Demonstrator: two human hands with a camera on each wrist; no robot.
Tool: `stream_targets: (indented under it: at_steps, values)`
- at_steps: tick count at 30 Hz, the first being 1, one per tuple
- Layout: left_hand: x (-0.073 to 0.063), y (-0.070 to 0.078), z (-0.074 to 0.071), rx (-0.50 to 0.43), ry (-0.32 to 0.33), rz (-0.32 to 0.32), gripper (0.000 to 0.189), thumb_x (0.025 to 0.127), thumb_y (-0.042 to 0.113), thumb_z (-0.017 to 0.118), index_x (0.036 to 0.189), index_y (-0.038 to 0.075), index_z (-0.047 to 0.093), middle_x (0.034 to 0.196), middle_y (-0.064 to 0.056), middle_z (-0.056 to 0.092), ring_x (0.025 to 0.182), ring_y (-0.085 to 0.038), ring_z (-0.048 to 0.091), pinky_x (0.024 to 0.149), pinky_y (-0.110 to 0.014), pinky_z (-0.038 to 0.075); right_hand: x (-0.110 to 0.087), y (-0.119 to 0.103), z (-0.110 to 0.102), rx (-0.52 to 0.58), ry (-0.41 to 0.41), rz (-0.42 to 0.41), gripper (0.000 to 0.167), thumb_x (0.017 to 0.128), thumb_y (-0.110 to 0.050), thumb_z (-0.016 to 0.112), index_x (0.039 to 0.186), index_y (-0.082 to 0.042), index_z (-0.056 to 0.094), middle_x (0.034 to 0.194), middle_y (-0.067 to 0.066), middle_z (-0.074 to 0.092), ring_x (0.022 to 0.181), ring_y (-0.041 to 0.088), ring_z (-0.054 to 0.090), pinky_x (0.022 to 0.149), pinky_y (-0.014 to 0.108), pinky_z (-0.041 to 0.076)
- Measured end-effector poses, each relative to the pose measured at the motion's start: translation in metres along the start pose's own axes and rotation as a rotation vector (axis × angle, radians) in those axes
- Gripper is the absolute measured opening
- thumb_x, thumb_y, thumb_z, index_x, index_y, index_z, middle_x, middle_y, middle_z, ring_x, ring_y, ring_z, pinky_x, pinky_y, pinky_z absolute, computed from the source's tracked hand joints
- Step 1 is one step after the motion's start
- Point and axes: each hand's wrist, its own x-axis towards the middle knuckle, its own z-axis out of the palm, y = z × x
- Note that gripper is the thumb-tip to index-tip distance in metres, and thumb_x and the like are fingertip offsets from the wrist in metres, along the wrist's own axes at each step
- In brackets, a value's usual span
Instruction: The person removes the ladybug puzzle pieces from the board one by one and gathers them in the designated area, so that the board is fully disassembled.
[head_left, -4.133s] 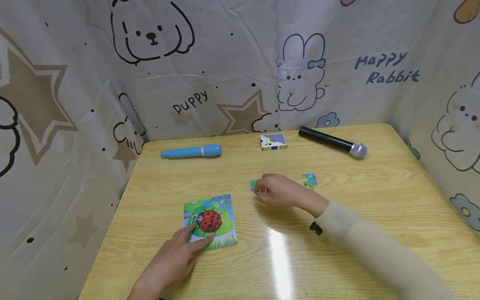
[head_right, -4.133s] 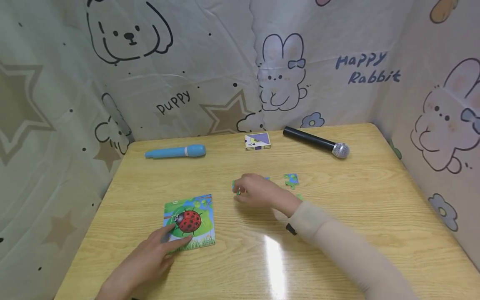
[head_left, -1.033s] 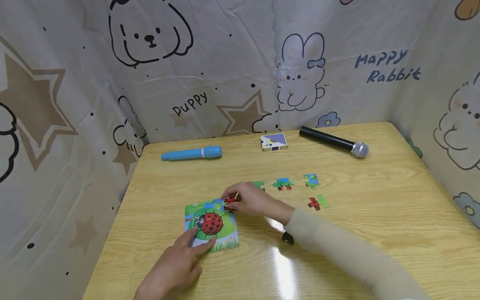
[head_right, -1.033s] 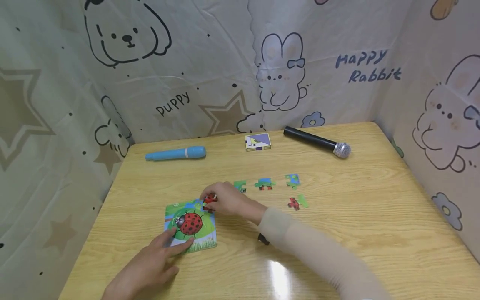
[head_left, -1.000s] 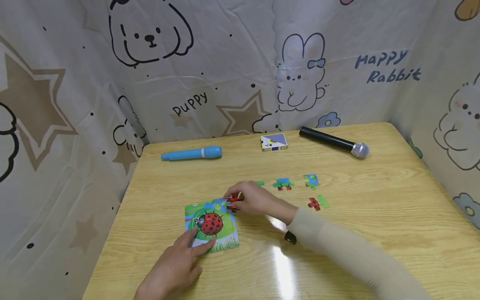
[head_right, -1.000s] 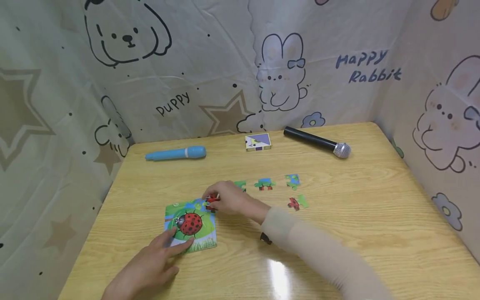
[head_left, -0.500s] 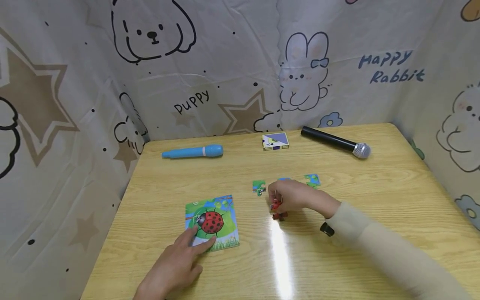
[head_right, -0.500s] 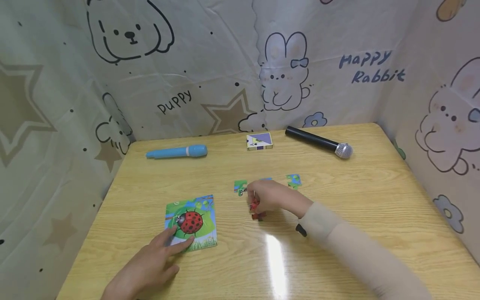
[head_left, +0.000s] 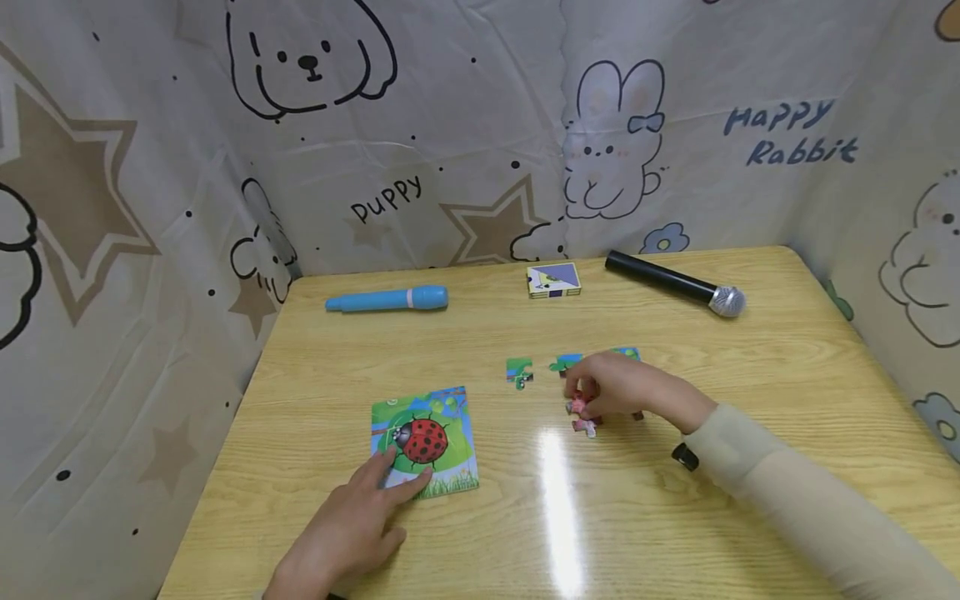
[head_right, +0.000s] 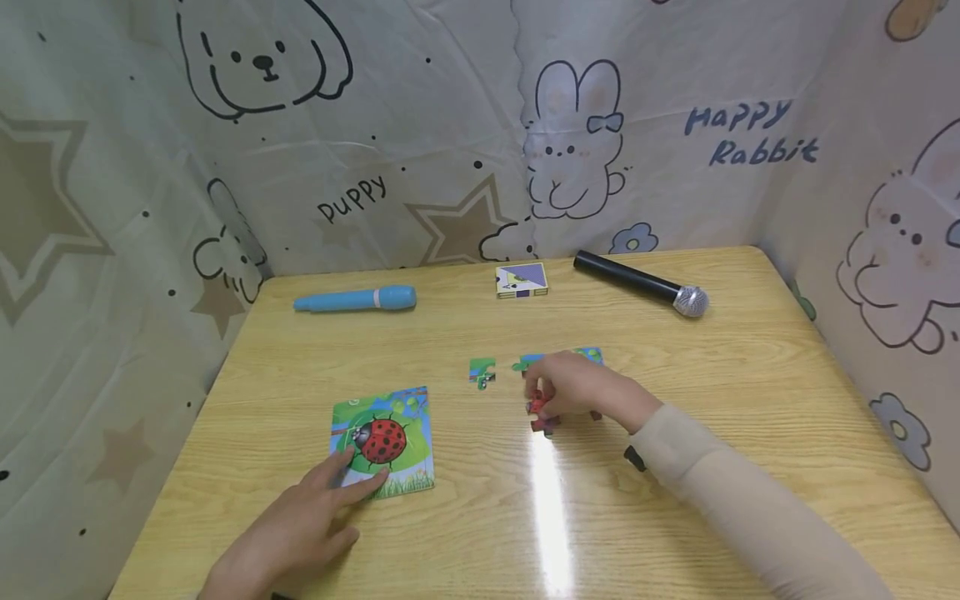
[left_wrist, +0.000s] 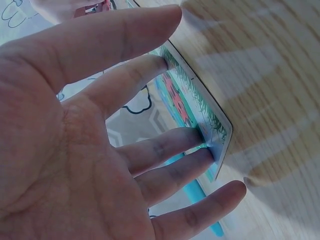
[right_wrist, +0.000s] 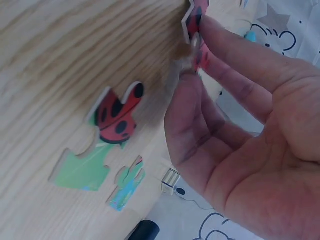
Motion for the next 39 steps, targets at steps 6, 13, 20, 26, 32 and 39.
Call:
stream_targets:
  at_steps: [6,13,20,26,32,39]
  values:
    - [0.001,0.002,-0.002,0.002,-0.012,-0.007,0.069,0.088,0.016,0.081,0.151,0.033,0.059,0.164,-0.022,0.039,0.151,-0.044,0.041,0.108,-0.065,0.05,-0.001,0.003,0.001,-0.043,0.024,0.011,0.018,0.088,-0.011,0.086,0.098,-0.014,0.07,0.077,-0.003,0.065,0.067,0.008,0.054,0.064,0.026,0.046]
    - [-0.001,0.002,-0.001,0.03,0.017,-0.001,0.066,0.09,0.016,0.078,0.151,0.034,0.059,0.163,-0.022,0.041,0.15,-0.043,0.043,0.11,-0.067,0.047,0.003,-0.002,0.002,-0.027,0.051,0.018,0.016,0.092,-0.016,0.083,0.101,-0.012,0.071,0.075,-0.005,0.065,0.067,0.007,0.056,0.065,0.026,0.049]
    - [0.0,0.004,0.003,0.067,0.056,0.006,0.054,0.097,0.02,0.074,0.148,0.034,0.062,0.156,-0.023,0.047,0.144,-0.041,0.05,0.109,-0.064,0.049,0.029,-0.029,0.002,0.001,0.159,-0.072,0.012,0.099,-0.02,0.073,0.088,-0.018,0.07,0.072,-0.006,0.06,0.063,0.006,0.049,0.06,0.024,0.043]
    - [0.001,0.003,0.005,0.083,0.079,0.024,0.051,0.098,0.021,0.072,0.146,0.036,0.063,0.15,-0.022,0.051,0.136,-0.039,0.056,0.108,-0.059,0.051,0.054,-0.058,0.008,0.028,0.162,-0.169,0.014,0.099,-0.019,0.073,0.105,-0.007,0.076,0.091,0.004,0.071,0.081,0.014,0.063,0.075,0.028,0.053]
    - [0.002,0.002,0.005,0.119,0.101,0.05,0.051,0.097,0.022,0.074,0.145,0.036,0.064,0.139,-0.017,0.056,0.122,-0.03,0.06,0.102,-0.055,0.054,0.075,-0.09,0.016,0.046,0.095,-0.207,0.033,0.101,-0.02,0.071,0.126,0.001,0.072,0.121,0.017,0.073,0.11,0.029,0.068,0.096,0.041,0.057]
    - [0.002,0.002,0.005,0.128,0.114,0.066,0.053,0.095,0.014,0.073,0.144,0.034,0.066,0.134,-0.016,0.057,0.118,-0.028,0.06,0.1,-0.056,0.054,0.098,-0.115,0.027,0.022,0.037,-0.253,0.043,0.099,-0.02,0.074,0.135,0.003,0.067,0.135,0.017,0.07,0.126,0.031,0.065,0.109,0.045,0.054]
